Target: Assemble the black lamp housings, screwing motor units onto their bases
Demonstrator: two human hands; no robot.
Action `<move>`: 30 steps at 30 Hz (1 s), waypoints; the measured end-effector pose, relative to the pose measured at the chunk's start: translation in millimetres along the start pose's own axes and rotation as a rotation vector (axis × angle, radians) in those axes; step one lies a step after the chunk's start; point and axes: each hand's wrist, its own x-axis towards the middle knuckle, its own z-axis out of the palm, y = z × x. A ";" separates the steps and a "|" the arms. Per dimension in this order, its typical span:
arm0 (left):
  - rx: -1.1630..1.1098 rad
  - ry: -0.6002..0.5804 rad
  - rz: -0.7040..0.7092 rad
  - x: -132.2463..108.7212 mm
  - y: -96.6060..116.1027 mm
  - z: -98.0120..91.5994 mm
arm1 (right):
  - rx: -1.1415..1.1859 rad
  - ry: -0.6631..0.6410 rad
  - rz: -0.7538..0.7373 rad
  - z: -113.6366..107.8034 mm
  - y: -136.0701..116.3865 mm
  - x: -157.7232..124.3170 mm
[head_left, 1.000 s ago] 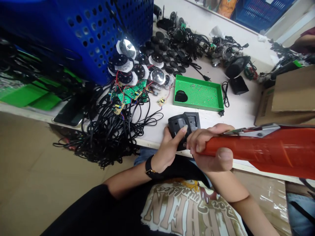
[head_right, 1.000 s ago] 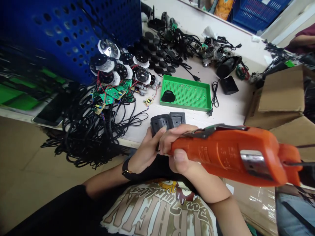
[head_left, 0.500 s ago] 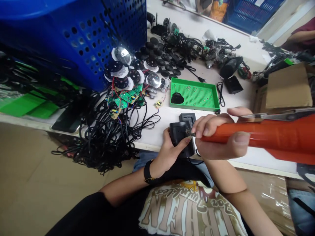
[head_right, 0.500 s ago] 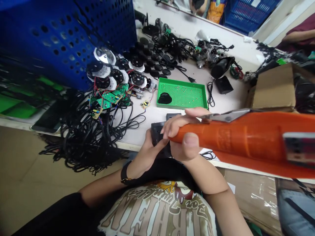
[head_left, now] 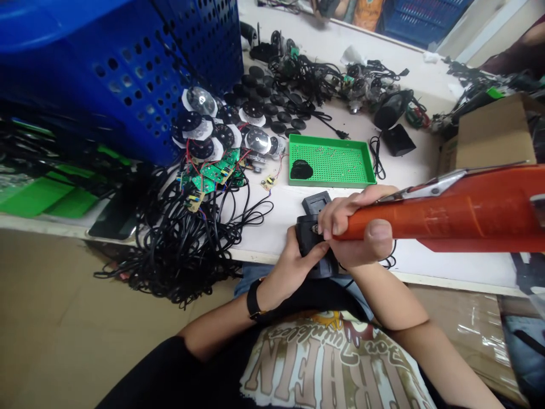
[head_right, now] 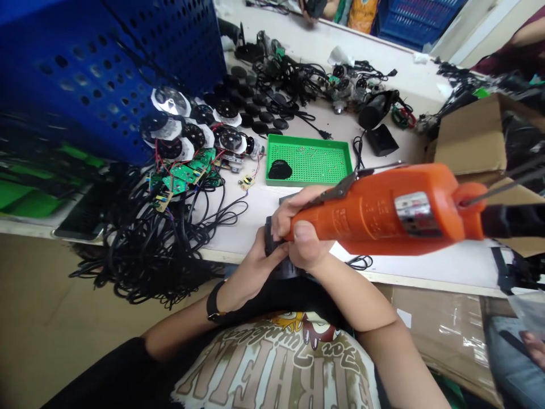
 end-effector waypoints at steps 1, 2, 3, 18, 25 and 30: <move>-0.016 0.000 -0.013 0.1 -0.1 -0.2 | -0.002 0.016 0.014 0.7 -1.6 -0.4; -0.039 0.008 -0.026 0.2 -0.5 -0.4 | 0.004 0.035 0.027 1.4 -3.9 0.1; -0.073 0.022 -0.040 0.3 -1.0 -1.0 | 0.016 0.066 0.034 1.9 -6.8 1.9; -0.706 -0.280 -0.303 9.5 2.1 -25.8 | -0.279 0.457 0.008 -43.5 -8.6 29.7; -0.558 -0.268 -0.271 6.7 -3.2 -21.2 | -0.135 0.399 -0.044 -38.5 -17.9 22.1; -0.370 -0.256 -0.142 6.6 -4.1 -26.3 | -0.096 0.443 0.006 -32.9 -28.2 20.5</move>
